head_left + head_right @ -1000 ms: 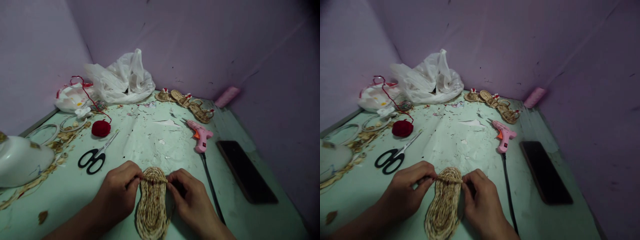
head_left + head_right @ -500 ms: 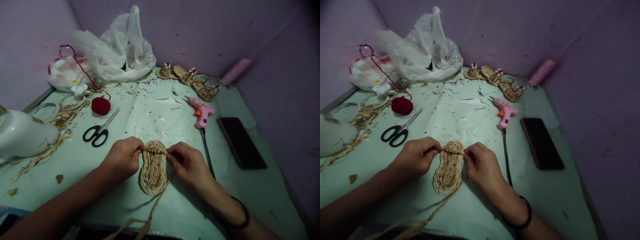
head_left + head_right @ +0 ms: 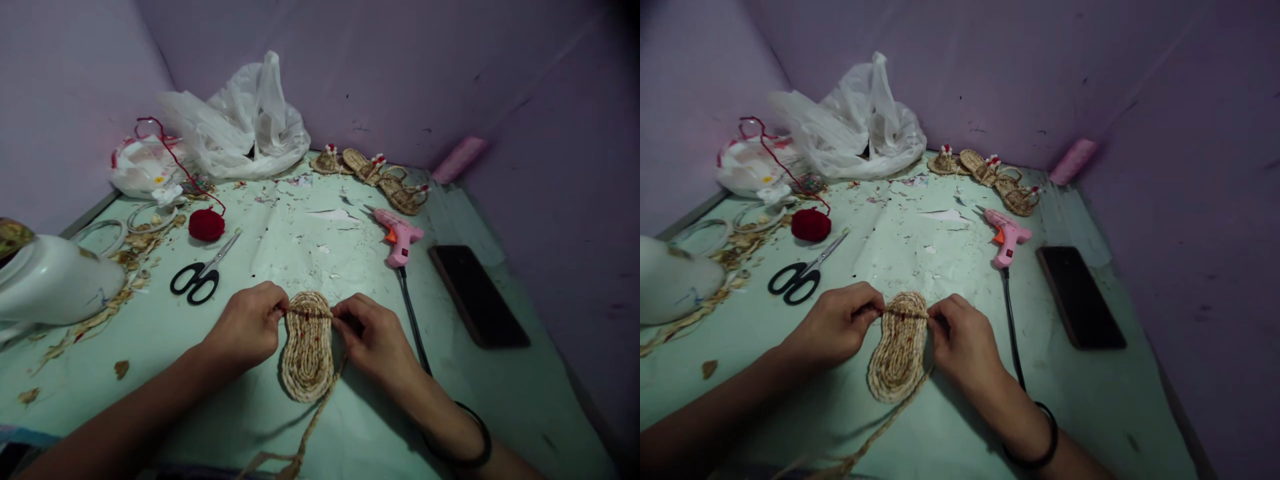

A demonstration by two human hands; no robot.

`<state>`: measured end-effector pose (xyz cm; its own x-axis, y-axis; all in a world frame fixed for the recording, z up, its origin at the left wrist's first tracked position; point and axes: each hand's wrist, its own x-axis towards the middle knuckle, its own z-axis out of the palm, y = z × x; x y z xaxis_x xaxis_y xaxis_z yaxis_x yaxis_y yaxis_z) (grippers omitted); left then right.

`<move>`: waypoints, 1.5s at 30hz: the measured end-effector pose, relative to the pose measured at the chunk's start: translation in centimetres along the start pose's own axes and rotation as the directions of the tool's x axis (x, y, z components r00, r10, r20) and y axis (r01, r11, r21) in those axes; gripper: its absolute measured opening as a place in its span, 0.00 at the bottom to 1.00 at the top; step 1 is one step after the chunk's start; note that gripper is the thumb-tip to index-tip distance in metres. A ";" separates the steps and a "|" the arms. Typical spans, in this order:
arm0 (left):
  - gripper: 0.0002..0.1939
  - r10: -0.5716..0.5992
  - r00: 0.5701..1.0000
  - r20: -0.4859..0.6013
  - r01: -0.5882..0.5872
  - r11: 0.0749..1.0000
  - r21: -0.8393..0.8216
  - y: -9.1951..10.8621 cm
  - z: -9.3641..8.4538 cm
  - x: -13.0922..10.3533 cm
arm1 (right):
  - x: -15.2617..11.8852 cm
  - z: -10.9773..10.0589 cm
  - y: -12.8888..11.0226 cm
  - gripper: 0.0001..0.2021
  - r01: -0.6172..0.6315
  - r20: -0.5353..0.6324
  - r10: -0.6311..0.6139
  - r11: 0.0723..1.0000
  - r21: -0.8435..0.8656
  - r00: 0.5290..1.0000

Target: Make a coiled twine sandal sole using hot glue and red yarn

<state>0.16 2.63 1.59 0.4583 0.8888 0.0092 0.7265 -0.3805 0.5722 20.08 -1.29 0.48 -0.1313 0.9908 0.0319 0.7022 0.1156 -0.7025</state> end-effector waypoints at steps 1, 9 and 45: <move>0.08 0.004 1.000 -0.006 -0.004 1.000 -0.006 0.0 0.0 0.0 | 0.0 0.0 0.0 0.05 0.002 -0.001 -0.002 1.000 0.001 1.000; 0.08 -0.027 1.000 0.008 0.027 0.999 -0.029 -0.2 0.0 0.0 | 0.1 -0.1 -0.1 0.06 0.001 0.004 -0.001 1.000 -0.002 1.000; 0.09 0.328 0.816 0.476 -0.382 0.924 0.016 3.2 -3.3 5.2 | 0.1 -6.6 -0.6 0.07 0.007 0.630 -0.191 0.959 0.283 0.753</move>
<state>3.18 6.92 6.15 0.8562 0.4783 -0.1953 0.5050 -0.6950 0.5118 24.28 -0.75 5.58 -0.6739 0.6799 -0.2891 0.4746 0.0985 -0.8747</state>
